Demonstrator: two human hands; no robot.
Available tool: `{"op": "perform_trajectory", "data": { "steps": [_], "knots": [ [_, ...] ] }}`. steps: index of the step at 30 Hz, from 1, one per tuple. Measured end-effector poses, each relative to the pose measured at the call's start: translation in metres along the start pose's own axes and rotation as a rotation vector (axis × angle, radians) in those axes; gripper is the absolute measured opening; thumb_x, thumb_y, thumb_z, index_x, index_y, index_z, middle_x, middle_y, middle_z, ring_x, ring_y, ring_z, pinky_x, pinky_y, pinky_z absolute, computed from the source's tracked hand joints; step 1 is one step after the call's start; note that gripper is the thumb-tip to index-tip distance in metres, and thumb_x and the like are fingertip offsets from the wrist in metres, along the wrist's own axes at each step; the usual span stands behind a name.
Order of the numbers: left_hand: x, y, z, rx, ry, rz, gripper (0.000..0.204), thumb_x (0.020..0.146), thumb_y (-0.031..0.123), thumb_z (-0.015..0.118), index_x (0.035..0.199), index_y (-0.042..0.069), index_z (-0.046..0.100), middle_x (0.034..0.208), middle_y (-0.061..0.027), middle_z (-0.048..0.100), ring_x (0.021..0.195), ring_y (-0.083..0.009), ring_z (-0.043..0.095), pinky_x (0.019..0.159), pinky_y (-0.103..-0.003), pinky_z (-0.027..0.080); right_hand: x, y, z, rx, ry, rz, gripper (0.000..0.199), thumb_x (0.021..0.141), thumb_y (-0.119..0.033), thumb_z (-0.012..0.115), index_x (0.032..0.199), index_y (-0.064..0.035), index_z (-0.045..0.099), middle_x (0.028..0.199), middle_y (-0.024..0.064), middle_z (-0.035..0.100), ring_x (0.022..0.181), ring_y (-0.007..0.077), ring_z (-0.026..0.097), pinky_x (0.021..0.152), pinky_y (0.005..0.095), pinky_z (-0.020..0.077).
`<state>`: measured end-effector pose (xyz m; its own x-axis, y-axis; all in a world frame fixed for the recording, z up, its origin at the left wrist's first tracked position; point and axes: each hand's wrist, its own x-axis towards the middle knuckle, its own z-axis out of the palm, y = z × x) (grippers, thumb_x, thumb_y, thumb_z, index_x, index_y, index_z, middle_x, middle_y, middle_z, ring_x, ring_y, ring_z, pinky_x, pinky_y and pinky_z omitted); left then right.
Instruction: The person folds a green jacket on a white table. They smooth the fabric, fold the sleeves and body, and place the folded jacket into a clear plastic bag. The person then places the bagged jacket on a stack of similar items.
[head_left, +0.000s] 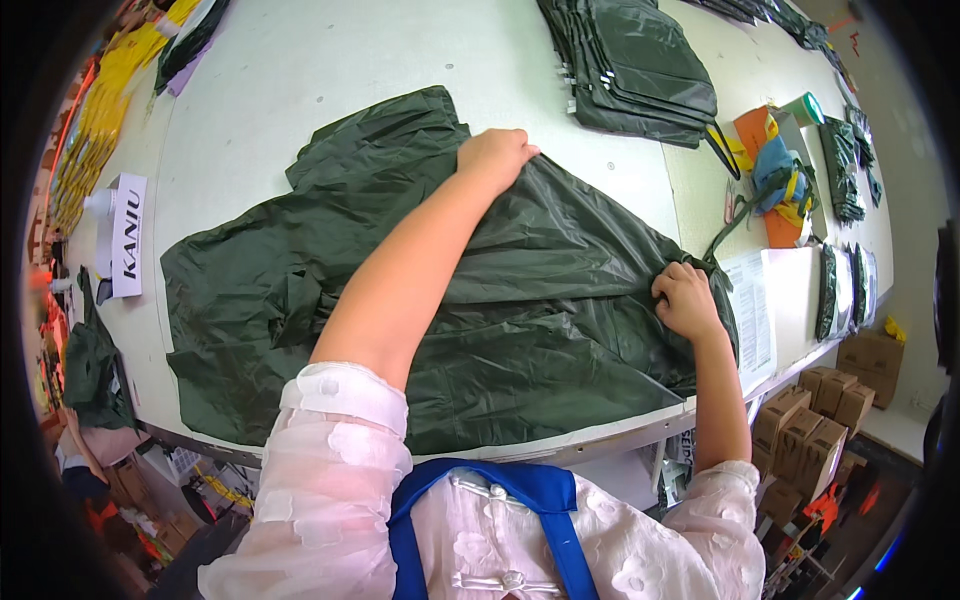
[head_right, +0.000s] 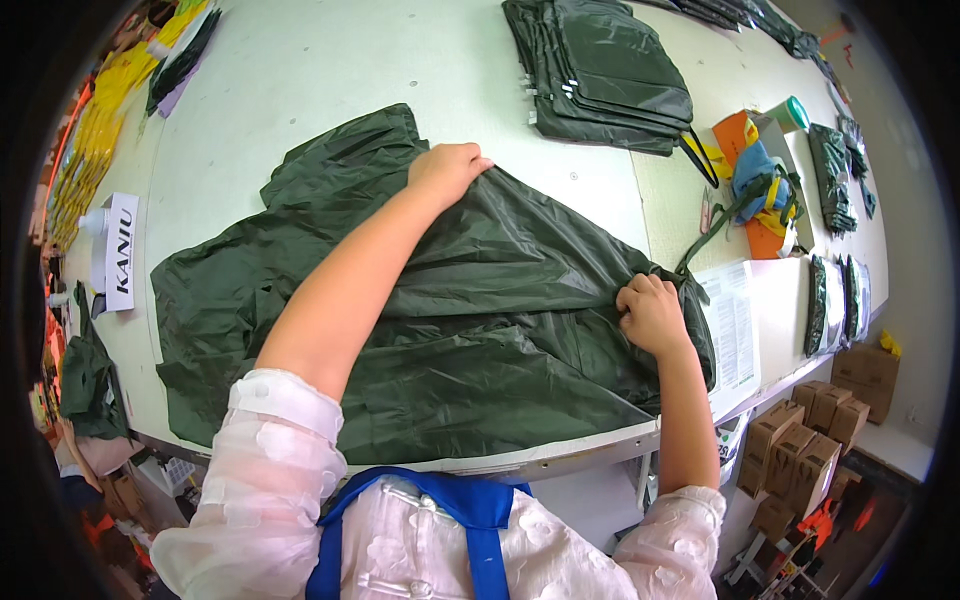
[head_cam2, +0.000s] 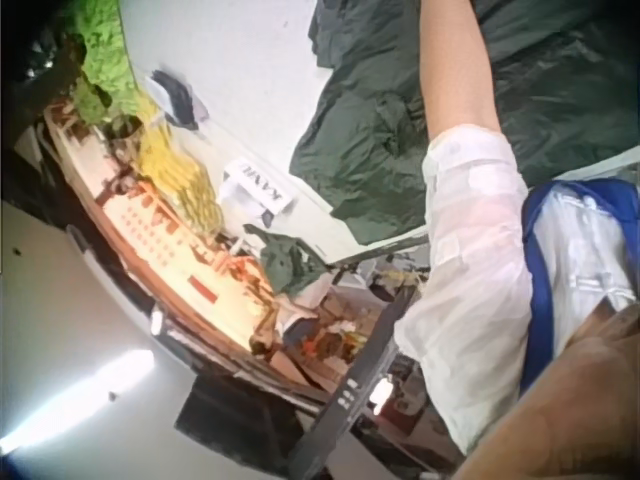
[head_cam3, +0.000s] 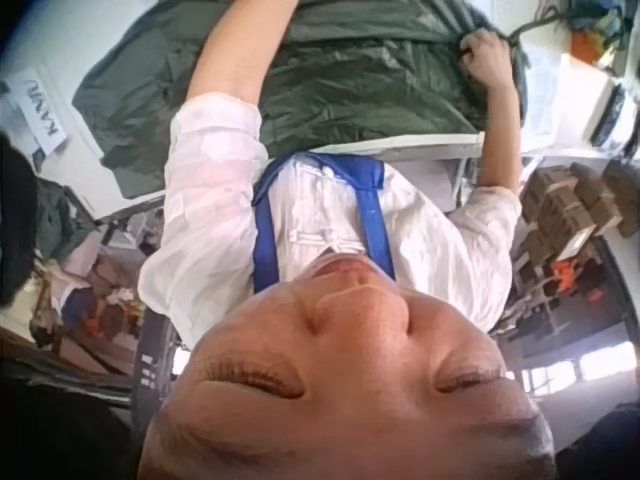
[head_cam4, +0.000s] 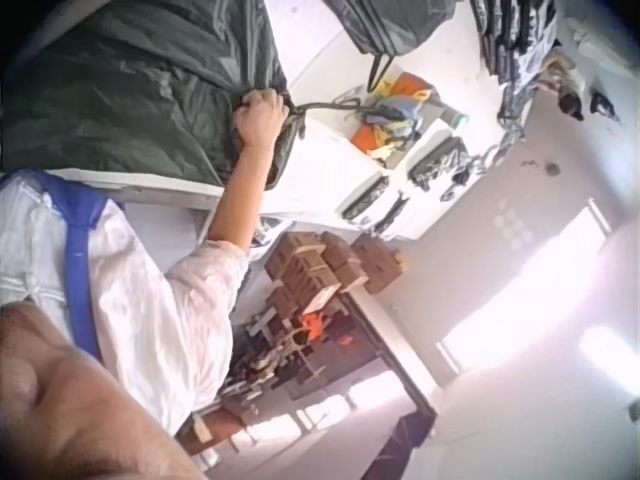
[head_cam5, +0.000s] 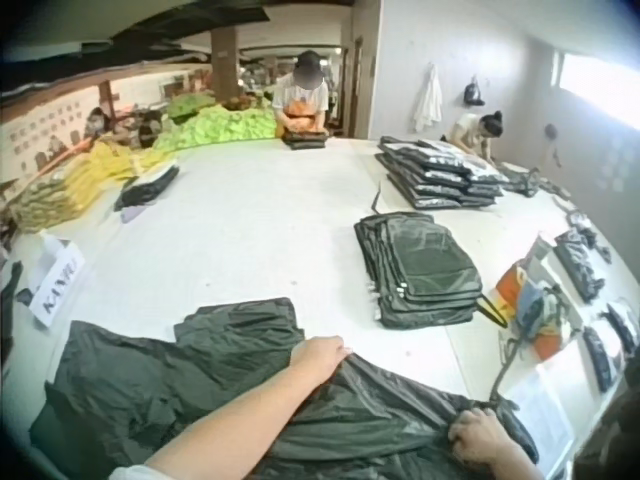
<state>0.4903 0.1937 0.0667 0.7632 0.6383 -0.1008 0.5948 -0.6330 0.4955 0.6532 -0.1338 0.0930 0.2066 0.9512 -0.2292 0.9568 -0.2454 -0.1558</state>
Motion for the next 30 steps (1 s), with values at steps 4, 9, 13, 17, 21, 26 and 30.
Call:
{"op": "perform_trajectory", "data": {
  "steps": [4, 9, 13, 17, 21, 26, 30],
  "knots": [
    [-0.057, -0.033, -0.03, -0.055, 0.325, 0.287, 0.037, 0.087, 0.034, 0.06, 0.116, 0.012, 0.059, 0.116, -0.0103, 0.06, 0.108, -0.0311, 0.055, 0.089, -0.042, 0.044, 0.016, -0.038, 0.001, 0.048, 0.142, 0.111, 0.024, 0.074, -0.008, 0.059, 0.098, -0.0123, 0.06, 0.096, 0.0078, 0.057, 0.097, 0.0278, 0.055, 0.084, 0.0405, 0.0413],
    [-0.221, -0.168, -0.129, 0.393, 0.544, -0.417, 0.053, 0.085, 0.038, 0.063, 0.128, 0.008, 0.051, 0.125, -0.0167, 0.054, 0.119, -0.0342, 0.048, 0.098, -0.043, 0.039, 0.029, -0.074, 0.0, 0.131, 0.327, 0.136, 0.031, 0.075, -0.001, 0.056, 0.105, -0.0086, 0.061, 0.099, 0.0102, 0.058, 0.096, 0.0307, 0.056, 0.083, 0.0431, 0.0444],
    [-0.302, -0.214, -0.108, -0.698, 0.316, -0.917, 0.067, 0.09, 0.043, 0.06, 0.138, 0.001, 0.04, 0.131, -0.0176, 0.051, 0.121, -0.0229, 0.046, 0.1, -0.036, 0.037, 0.06, -0.222, 0.003, 0.819, 0.321, -0.072, 0.027, 0.082, -0.002, 0.063, 0.108, -0.0044, 0.06, 0.097, 0.0106, 0.061, 0.079, 0.0202, 0.061, 0.074, 0.0312, 0.0499],
    [-0.32, -0.155, -0.101, -0.681, 0.414, -0.415, 0.048, 0.081, 0.009, 0.069, 0.126, 0.007, 0.053, 0.118, -0.0049, 0.054, 0.107, -0.0144, 0.049, 0.095, -0.028, 0.039, 0.08, -0.345, 0.039, 1.479, -0.071, -0.219, 0.057, 0.086, -0.017, 0.068, 0.133, 0.0007, 0.042, 0.123, 0.0166, 0.055, 0.104, 0.0223, 0.059, 0.09, 0.0328, 0.0475],
    [-0.36, -0.103, -0.118, -1.193, 0.488, -0.143, 0.062, 0.08, 0.0, 0.067, 0.136, 0.005, 0.04, 0.124, -0.0075, 0.048, 0.115, -0.0155, 0.046, 0.099, -0.03, 0.038, 0.082, -0.372, 0.017, 1.498, -0.176, -0.114, 0.041, 0.078, -0.009, 0.074, 0.114, 0.0009, 0.056, 0.094, 0.0053, 0.062, 0.088, 0.0114, 0.057, 0.08, 0.0257, 0.0454],
    [-0.378, -0.085, -0.134, -1.027, 0.384, -0.255, 0.015, 0.086, 0.004, 0.061, 0.098, -0.003, 0.066, 0.085, -0.0024, 0.064, 0.078, -0.0067, 0.058, 0.071, -0.019, 0.045, 0.065, -0.366, -0.01, 1.571, -0.072, -0.023, 0.014, 0.078, 0.005, 0.065, 0.085, -0.004, 0.057, 0.079, -0.003, 0.057, 0.074, 0.0048, 0.051, 0.069, 0.0206, 0.0419],
    [-0.377, -0.086, -0.136, -1.471, 0.136, -0.317, 0.019, 0.091, 0.013, 0.056, 0.093, -0.003, 0.066, 0.078, -0.0014, 0.065, 0.071, -0.0055, 0.057, 0.064, -0.02, 0.045, 0.054, -0.356, -0.029, 1.558, -0.14, -0.068, 0.006, 0.081, 0.002, 0.061, 0.084, -0.0033, 0.059, 0.077, -0.0037, 0.056, 0.073, 0.0041, 0.048, 0.068, 0.0191, 0.0374]
  ]
}}
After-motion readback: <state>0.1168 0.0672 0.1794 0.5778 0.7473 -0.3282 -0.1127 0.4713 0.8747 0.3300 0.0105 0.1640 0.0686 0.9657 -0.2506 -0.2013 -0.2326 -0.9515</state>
